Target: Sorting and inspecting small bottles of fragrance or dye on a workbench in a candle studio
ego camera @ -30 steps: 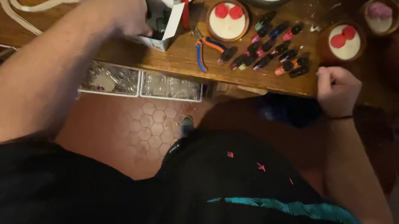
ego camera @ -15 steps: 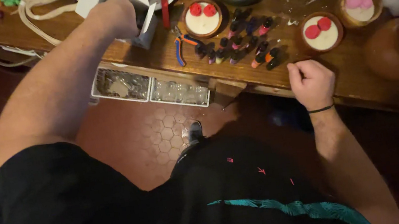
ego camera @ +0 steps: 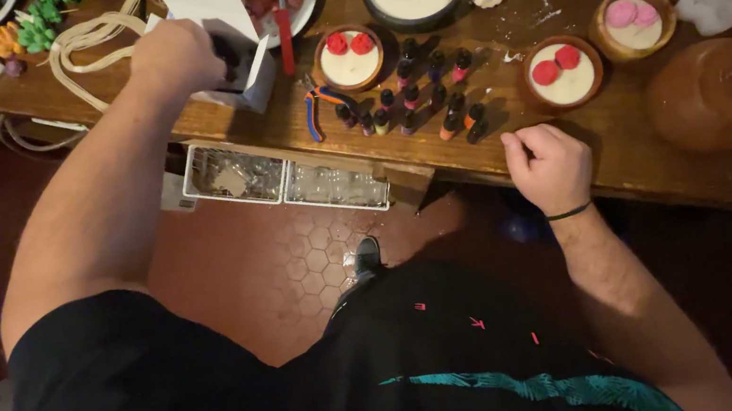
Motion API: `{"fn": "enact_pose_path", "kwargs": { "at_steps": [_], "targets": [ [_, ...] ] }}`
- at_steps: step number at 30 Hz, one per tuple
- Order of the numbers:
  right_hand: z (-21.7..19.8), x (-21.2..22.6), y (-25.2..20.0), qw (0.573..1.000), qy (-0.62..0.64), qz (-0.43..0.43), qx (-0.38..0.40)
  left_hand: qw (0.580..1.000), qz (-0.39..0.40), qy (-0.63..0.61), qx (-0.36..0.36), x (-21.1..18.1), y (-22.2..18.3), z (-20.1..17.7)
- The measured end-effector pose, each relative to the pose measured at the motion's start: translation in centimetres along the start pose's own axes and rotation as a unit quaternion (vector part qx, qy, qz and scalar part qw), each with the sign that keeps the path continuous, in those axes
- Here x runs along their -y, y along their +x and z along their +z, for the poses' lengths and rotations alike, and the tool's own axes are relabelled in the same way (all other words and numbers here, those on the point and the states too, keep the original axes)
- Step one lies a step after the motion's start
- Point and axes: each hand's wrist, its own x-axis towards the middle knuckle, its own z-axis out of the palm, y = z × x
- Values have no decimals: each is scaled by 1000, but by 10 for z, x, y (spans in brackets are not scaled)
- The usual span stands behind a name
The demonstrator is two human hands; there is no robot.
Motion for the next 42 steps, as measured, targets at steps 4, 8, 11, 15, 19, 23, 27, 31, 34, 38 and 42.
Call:
{"fn": "enact_pose_path", "kwargs": {
  "at_steps": [4,8,11,15,19,23,27,31,34,38,42],
  "targets": [
    [1,1,0,1000,-16,8,5,998,-29,30,-40,11,5,6],
    [0,6,5,1000,-19,-9,-5,995,-21,91,-42,10,3,-1],
    [2,4,4,1000,-31,1,2,989,2,135,-53,-4,-22,-24],
    [3,5,5,999,-34,-2,-1,993,44,111,11,-12,-20,-32],
    [5,6,6,999,-41,9,3,981,98,120,117,-14,-1,-27],
    [4,7,5,998,-59,15,-2,965,118,126,200,-29,-15,-45],
    [5,7,5,998,-56,14,-1,954,158,174,186,-28,-6,-38],
    [4,8,6,998,-57,17,-4,940,189,196,205,-26,-11,-50],
    [5,8,6,998,-54,20,-3,951,200,159,173,-13,-15,-59],
    [5,9,7,999,-44,17,-7,964,238,52,107,20,-5,-56],
    [7,7,5,999,-40,24,9,961,252,-114,24,51,-7,-55]
  ]
}}
